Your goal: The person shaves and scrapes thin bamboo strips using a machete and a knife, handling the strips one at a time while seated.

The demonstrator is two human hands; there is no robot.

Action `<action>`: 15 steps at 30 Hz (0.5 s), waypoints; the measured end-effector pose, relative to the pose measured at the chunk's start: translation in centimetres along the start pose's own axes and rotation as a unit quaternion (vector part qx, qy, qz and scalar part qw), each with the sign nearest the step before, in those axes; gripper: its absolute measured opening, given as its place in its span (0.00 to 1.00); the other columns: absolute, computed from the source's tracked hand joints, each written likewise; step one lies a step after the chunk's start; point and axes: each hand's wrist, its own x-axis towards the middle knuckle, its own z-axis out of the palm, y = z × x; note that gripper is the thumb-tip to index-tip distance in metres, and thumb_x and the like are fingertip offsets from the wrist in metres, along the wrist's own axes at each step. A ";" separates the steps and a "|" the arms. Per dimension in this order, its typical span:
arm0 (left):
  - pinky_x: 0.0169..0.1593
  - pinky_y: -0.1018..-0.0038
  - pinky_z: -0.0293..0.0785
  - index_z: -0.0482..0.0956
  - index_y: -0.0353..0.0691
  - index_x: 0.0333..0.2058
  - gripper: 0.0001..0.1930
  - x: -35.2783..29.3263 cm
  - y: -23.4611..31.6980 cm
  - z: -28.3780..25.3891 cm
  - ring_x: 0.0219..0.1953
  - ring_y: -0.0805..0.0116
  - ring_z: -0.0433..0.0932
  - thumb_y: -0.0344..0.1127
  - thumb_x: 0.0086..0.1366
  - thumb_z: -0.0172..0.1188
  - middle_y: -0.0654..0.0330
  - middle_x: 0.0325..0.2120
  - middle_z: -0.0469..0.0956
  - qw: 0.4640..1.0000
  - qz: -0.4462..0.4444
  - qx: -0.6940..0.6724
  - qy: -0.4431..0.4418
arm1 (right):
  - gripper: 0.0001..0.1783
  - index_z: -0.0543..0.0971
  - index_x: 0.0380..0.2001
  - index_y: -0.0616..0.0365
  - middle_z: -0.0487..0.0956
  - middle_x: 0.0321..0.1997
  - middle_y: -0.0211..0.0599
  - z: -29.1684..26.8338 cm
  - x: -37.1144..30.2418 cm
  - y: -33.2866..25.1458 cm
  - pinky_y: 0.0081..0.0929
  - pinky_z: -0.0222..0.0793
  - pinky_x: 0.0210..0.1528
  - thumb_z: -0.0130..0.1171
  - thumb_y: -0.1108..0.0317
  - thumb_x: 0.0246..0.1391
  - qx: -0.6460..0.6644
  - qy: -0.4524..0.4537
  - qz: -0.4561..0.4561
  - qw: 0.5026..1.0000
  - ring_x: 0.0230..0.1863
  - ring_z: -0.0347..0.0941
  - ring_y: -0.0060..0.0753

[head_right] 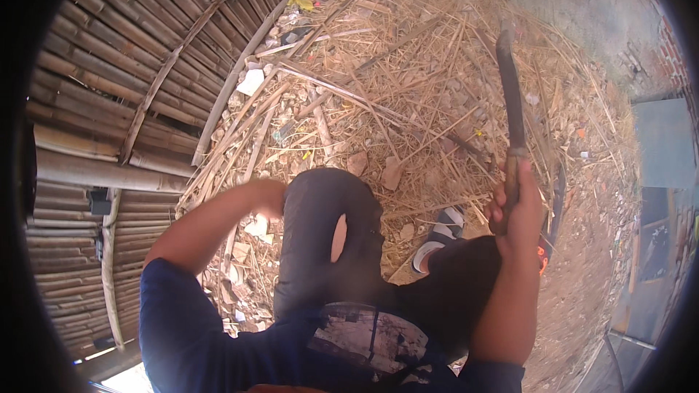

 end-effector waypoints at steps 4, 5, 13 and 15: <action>0.55 0.60 0.77 0.78 0.46 0.58 0.23 7.2 -6.9 -9.8 0.49 0.55 0.83 0.39 0.63 0.61 0.52 0.45 0.84 0.965 -0.026 -0.102 0.242 | 0.30 0.74 0.49 0.58 0.63 0.17 0.24 -0.3 0.6 -0.2 0.20 0.58 0.18 0.49 0.39 0.69 -0.023 0.047 0.024 0.998 0.12 0.57 0.18; 0.55 0.60 0.77 0.79 0.45 0.57 0.23 9.1 -7.9 -12.1 0.49 0.53 0.83 0.40 0.63 0.62 0.52 0.45 0.84 0.951 -0.044 -0.066 0.300 | 0.30 0.74 0.49 0.58 0.63 0.17 0.24 -0.3 1.1 0.0 0.20 0.58 0.18 0.49 0.39 0.69 -0.026 0.055 0.032 0.998 0.12 0.56 0.18; 0.60 0.57 0.75 0.80 0.40 0.54 0.23 28.7 -22.4 -15.5 0.57 0.46 0.77 0.46 0.65 0.59 0.44 0.58 0.75 0.859 -0.253 -0.162 0.415 | 0.39 0.72 0.49 0.64 0.62 0.12 0.26 -0.2 7.6 1.6 0.22 0.58 0.14 0.50 0.32 0.64 -0.093 0.064 0.084 0.990 0.08 0.55 0.21; 0.60 0.56 0.74 0.80 0.42 0.54 0.22 30.8 -22.6 -17.0 0.57 0.45 0.77 0.46 0.65 0.58 0.45 0.59 0.74 0.826 -0.264 -0.194 0.458 | 0.41 0.71 0.49 0.64 0.62 0.12 0.26 -1.4 8.7 2.4 0.22 0.58 0.14 0.50 0.29 0.62 -0.111 0.062 0.096 0.987 0.08 0.55 0.21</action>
